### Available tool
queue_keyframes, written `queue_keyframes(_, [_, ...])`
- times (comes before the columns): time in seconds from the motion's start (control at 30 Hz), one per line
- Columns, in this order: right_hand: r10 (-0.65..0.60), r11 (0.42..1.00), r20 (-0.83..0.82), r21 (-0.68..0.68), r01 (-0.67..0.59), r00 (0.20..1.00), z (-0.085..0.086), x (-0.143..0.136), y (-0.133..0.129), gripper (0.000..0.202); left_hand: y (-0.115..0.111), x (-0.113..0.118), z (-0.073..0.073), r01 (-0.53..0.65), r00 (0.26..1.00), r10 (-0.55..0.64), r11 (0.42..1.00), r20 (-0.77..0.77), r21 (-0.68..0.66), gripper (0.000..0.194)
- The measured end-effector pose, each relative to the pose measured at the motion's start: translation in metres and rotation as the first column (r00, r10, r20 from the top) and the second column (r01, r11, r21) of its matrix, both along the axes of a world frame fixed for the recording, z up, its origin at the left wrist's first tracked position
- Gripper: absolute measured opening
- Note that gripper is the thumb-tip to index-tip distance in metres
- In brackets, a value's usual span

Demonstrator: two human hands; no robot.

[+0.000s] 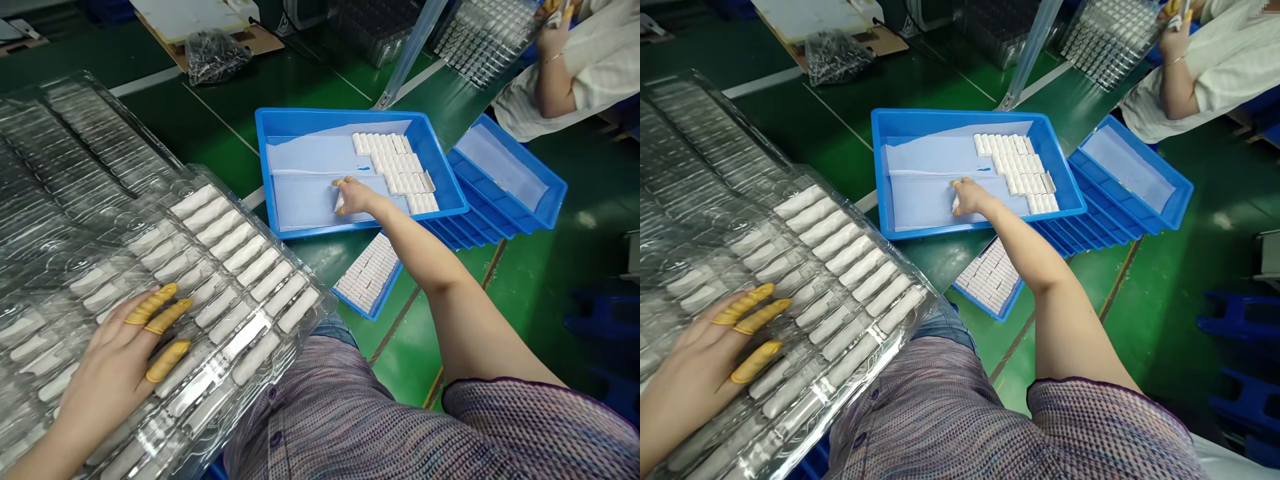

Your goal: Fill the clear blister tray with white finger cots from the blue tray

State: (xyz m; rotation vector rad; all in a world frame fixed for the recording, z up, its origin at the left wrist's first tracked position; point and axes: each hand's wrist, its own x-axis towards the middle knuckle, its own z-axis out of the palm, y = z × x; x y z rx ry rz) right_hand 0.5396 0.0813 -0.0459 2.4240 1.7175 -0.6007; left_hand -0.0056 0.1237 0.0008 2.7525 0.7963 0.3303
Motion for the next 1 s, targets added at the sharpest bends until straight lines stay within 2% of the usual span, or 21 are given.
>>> queue_keyframes(0.07, [-0.021,0.999,-0.036,0.033,0.022,0.999,0.004,-0.002,0.000,0.104,0.001,-0.002,-0.002,0.008,1.000,-0.008,1.000,0.012,-0.025,0.070])
queue_keyframes(0.17, [-0.003,0.977,-0.218,0.209,0.049,0.976,0.020,-0.010,-0.004,0.102,0.000,-0.005,0.000,-0.011,0.997,0.015,0.999,0.074,-0.052,0.072])
queue_keyframes(0.2, [0.049,0.956,-0.311,0.290,0.046,0.949,0.028,-0.018,-0.005,0.103,-0.001,-0.004,0.004,-0.023,0.993,0.030,0.998,0.116,-0.060,0.071])
queue_keyframes(0.27, [0.237,0.886,-0.479,0.463,0.014,0.845,0.047,-0.046,-0.005,0.107,-0.005,0.002,0.016,-0.065,0.971,0.092,0.990,0.220,-0.123,0.065])
queue_keyframes(0.33, [0.476,0.782,-0.551,0.622,-0.042,0.685,0.067,-0.089,-0.003,0.111,-0.013,0.016,0.030,-0.099,0.912,0.217,0.940,0.348,-0.326,0.048])
queue_keyframes(0.37, [0.585,0.721,-0.544,0.689,-0.078,0.602,0.077,-0.114,-0.001,0.114,-0.017,0.026,0.037,-0.081,0.865,0.303,0.871,0.400,-0.485,0.038])
queue_keyframes(0.4, [0.682,0.654,-0.510,0.747,-0.124,0.524,0.085,-0.140,0.002,0.116,-0.022,0.036,0.043,0.000,0.781,0.423,0.735,0.459,-0.678,0.035])
queue_keyframes(0.43, [0.767,0.580,-0.456,0.794,-0.182,0.451,0.092,-0.166,0.004,0.117,-0.026,0.047,0.048,0.154,0.697,0.511,0.578,0.503,-0.801,0.041])
queue_keyframes(0.47, [0.836,0.500,-0.390,0.831,-0.244,0.387,0.098,-0.191,0.006,0.116,-0.030,0.057,0.051,0.268,0.658,0.593,0.392,0.464,-0.880,0.053])
queue_keyframes(0.5, [0.890,0.416,-0.314,0.856,-0.306,0.331,0.102,-0.213,0.008,0.115,-0.032,0.065,0.054,0.367,0.646,0.630,0.237,0.430,-0.899,0.064])
queue_keyframes(0.53, [0.930,0.332,-0.236,0.871,-0.363,0.283,0.104,-0.233,0.010,0.112,-0.034,0.071,0.055,0.431,0.638,0.654,0.134,0.407,-0.892,0.069])
queue_keyframes(0.57, [0.956,0.254,-0.162,0.876,-0.410,0.245,0.105,-0.250,0.012,0.107,-0.035,0.074,0.055,0.465,0.640,0.663,0.067,0.388,-0.883,0.068])
queue_keyframes(0.63, [0.982,0.114,-0.028,0.876,-0.469,0.187,0.104,-0.276,0.018,0.097,-0.037,0.072,0.055,0.507,0.635,0.670,0.015,0.385,-0.862,0.062])
queue_keyframes(0.67, [0.986,0.063,0.021,0.875,-0.481,0.168,0.104,-0.285,0.021,0.094,-0.038,0.068,0.055,0.516,0.624,0.676,0.020,0.392,-0.856,0.058])
queue_keyframes(0.7, [0.987,0.027,0.053,0.876,-0.481,0.152,0.103,-0.292,0.023,0.093,-0.039,0.062,0.054,0.523,0.603,0.684,0.051,0.411,-0.851,0.055])
queue_keyframes(0.73, [0.988,0.009,0.065,0.881,-0.472,0.141,0.103,-0.298,0.026,0.094,-0.039,0.055,0.053,0.521,0.578,0.683,0.113,0.447,-0.846,0.050])
queue_keyframes(0.77, [0.989,0.010,0.059,0.888,-0.460,0.135,0.104,-0.301,0.028,0.098,-0.038,0.048,0.052,0.503,0.556,0.668,0.204,0.495,-0.840,0.045])
queue_keyframes(0.83, [0.989,0.045,0.020,0.900,-0.433,0.143,0.107,-0.306,0.032,0.105,-0.034,0.031,0.047,0.396,0.538,0.587,0.457,0.605,-0.796,0.037])
queue_keyframes(0.9, [0.984,0.064,0.010,0.910,-0.410,0.176,0.108,-0.310,0.033,0.088,-0.028,0.017,0.041,0.221,0.581,0.441,0.724,0.684,-0.654,0.030])
queue_keyframes(0.93, [0.980,0.055,0.028,0.914,-0.401,0.197,0.108,-0.312,0.033,0.073,-0.025,0.010,0.037,0.136,0.611,0.374,0.818,0.697,-0.558,0.028])
queue_keyframes(1.0, [0.970,0.028,0.069,0.921,-0.388,0.233,0.107,-0.316,0.032,0.050,-0.021,0.002,0.030,0.024,0.652,0.275,0.924,0.706,-0.382,0.024])
